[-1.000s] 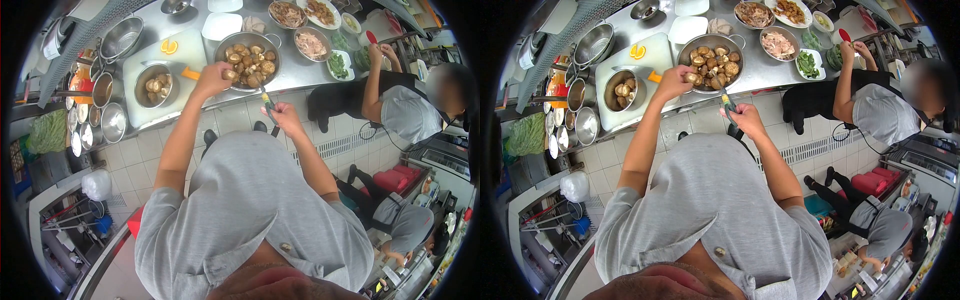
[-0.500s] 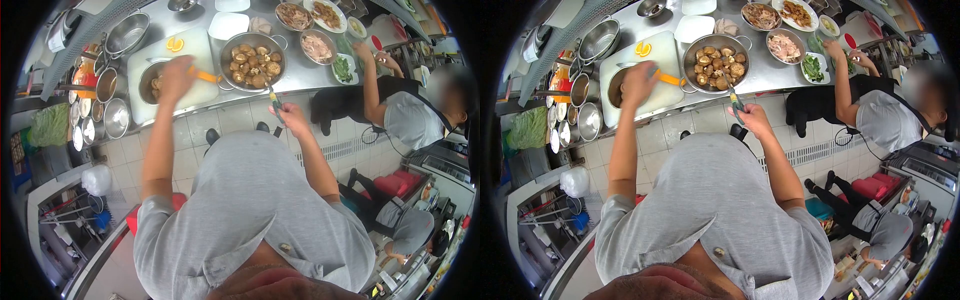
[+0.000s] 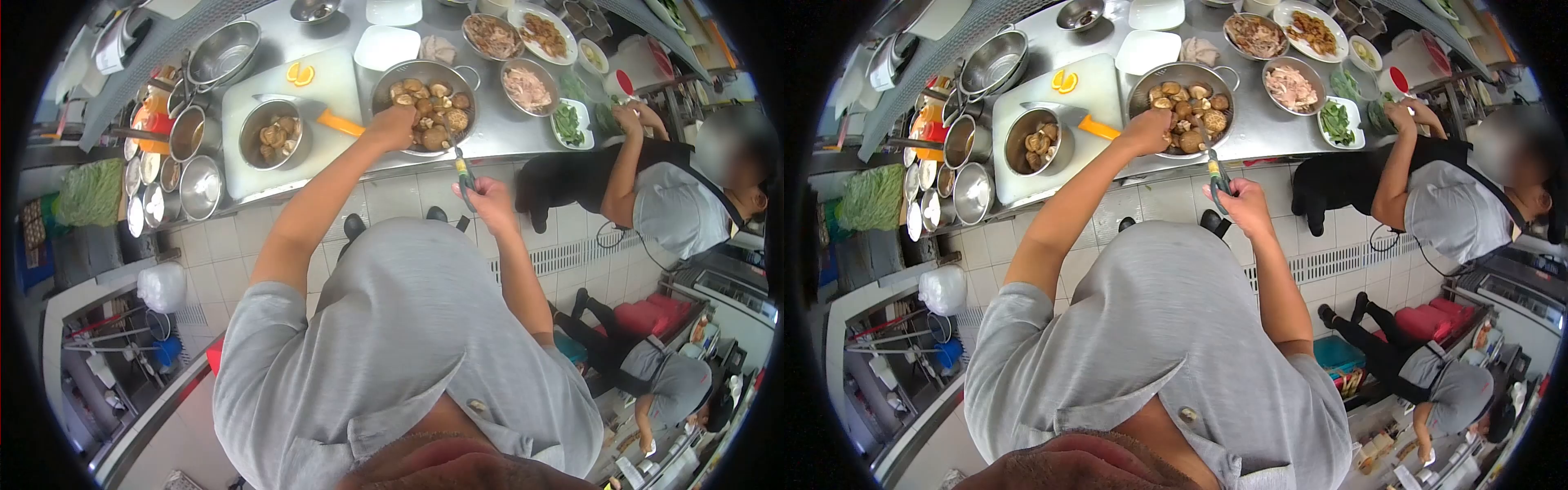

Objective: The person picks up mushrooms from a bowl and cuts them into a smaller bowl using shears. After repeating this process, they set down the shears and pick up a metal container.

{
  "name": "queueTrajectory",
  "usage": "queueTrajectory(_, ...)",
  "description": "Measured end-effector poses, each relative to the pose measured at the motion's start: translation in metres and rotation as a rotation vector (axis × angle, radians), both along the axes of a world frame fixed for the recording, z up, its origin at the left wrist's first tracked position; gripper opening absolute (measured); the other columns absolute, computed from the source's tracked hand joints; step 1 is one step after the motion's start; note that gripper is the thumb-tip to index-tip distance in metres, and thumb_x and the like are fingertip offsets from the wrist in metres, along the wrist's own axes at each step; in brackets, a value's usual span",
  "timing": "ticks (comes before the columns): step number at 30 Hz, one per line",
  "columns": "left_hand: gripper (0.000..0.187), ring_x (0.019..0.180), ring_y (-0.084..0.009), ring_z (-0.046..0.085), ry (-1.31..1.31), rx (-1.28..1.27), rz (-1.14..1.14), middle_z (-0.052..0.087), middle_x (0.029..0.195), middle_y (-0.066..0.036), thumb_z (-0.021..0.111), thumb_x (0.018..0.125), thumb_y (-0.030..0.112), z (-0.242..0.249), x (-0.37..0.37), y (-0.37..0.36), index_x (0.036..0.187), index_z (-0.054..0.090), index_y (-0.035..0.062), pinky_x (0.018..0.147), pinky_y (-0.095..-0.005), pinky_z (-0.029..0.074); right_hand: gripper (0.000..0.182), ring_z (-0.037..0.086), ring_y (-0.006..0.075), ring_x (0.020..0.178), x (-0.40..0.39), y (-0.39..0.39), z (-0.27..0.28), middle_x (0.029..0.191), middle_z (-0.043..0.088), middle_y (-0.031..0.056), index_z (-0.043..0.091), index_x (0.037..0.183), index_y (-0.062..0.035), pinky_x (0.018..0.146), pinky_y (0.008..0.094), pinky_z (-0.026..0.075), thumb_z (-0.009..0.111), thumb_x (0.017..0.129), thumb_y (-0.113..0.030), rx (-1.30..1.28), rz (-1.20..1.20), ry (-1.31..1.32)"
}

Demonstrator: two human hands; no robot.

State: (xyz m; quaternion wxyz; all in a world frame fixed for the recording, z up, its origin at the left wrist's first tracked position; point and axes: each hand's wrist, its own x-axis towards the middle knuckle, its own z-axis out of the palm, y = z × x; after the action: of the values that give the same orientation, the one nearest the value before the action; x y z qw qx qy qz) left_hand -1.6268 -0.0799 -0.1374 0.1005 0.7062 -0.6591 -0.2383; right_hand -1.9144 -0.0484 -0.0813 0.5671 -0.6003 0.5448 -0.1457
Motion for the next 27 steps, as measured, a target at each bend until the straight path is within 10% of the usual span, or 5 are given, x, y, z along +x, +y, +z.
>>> queueTrajectory(10,0.027,0.094,-0.0332,0.069,0.048,-0.015,0.070,0.072,0.097,-0.016,0.071,0.083,0.012,0.017,0.006,0.004,0.109,0.066,0.0062,0.082,-0.0441,0.054,0.050,0.047,0.0104,0.055,0.002,-0.003,-0.002,0.059,0.054,-0.0001,0.060,0.068,-0.0040,0.051,0.0312,0.040,0.091,0.074,-0.042,-0.058,0.095,0.121)
queueTrajectory(17,0.033,0.083,-0.0134,0.069,0.746,0.062,0.375,0.074,0.101,-0.008,0.066,0.092,0.010,0.036,0.030,0.011,0.125,0.069,0.0053,0.069,-0.0257,0.054,0.052,0.050,0.0157,0.056,0.003,0.010,0.026,0.061,0.056,0.0044,0.059,0.068,-0.0024,0.054,0.0346,0.044,0.093,0.069,-0.042,-0.252,0.197,0.186)
queueTrajectory(27,0.040,0.079,-0.0108,0.066,0.955,0.089,0.285,0.072,0.098,-0.006,0.064,0.091,0.009,0.033,0.019,0.021,0.130,0.065,-0.0001,0.066,-0.0248,0.052,0.059,0.054,0.0235,0.056,0.015,0.005,0.035,0.059,0.057,0.0087,0.059,0.067,-0.0015,0.057,0.0398,0.045,0.090,0.066,-0.052,-0.326,0.272,0.305)
